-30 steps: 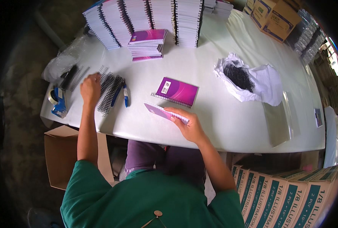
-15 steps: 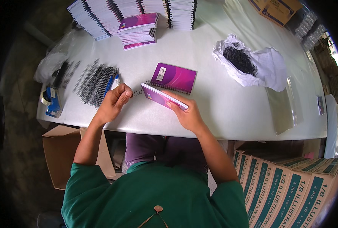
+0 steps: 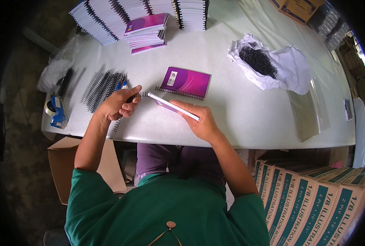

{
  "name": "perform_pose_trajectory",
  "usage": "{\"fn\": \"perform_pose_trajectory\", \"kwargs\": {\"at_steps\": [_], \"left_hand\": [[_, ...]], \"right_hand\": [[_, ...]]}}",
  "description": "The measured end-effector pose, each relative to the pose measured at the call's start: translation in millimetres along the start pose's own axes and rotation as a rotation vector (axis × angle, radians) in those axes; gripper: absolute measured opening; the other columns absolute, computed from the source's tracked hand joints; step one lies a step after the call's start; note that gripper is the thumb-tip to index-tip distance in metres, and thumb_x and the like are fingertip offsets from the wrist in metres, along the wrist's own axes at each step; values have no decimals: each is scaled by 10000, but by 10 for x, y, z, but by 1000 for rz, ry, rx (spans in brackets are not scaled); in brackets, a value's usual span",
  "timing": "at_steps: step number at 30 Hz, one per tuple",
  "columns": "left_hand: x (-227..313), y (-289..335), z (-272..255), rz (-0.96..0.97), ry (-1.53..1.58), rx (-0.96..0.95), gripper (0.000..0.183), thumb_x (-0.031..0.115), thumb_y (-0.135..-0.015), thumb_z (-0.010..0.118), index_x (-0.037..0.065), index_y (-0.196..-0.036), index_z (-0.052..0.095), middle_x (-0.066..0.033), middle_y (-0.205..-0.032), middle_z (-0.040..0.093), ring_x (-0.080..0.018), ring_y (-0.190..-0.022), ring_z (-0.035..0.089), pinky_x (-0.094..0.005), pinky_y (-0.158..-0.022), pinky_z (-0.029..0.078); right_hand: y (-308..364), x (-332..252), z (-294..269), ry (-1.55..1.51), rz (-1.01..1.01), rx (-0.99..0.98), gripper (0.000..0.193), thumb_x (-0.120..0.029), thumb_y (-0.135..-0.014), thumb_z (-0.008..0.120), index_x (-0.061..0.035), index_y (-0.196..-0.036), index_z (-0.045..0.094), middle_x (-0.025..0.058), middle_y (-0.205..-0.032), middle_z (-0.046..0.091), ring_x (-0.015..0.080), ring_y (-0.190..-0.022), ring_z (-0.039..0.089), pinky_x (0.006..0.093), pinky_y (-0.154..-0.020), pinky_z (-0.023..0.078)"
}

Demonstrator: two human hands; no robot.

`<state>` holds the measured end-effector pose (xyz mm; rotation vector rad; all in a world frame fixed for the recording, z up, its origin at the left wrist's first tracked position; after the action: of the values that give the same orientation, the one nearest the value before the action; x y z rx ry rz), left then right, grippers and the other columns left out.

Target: The person inserts a plastic spiral coil into the punched holes of a notebook, twists the coil through by hand, and folds the ends of the coil with a pair of pliers.

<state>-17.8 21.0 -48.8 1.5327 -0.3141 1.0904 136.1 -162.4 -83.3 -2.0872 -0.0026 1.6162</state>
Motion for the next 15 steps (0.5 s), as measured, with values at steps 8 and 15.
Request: {"fn": "perform_pose_trajectory", "kwargs": {"at_steps": [8, 15], "left_hand": [[424, 272, 346, 1052, -1004, 297, 205, 191, -755, 714, 58, -868, 606, -76, -1094, 535, -159, -878, 519, -307, -806, 408], [358, 428, 625, 953, -1656, 627, 750, 478, -728, 661, 42, -1290, 421, -174, -1352, 381, -341, -1217, 375, -468, -1024, 217]], "right_hand": [[35, 18, -38, 21, 33, 32, 361, 52, -823, 576, -70, -1161, 603, 128, -1063, 648, 191, -864, 653, 268, -745, 507], [149, -195, 102, 125, -38, 77, 362, 48, -805, 586, -60, -1150, 604, 143, -1038, 648, 249, -846, 657, 288, -730, 511]]}}
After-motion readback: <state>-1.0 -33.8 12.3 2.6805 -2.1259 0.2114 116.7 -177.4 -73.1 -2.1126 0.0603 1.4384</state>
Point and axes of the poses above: each hand's wrist, its own y-axis away from the middle knuckle, its own z-axis out of the palm, x = y × z, the point moved 4 cm from there along -y, towards the middle knuckle
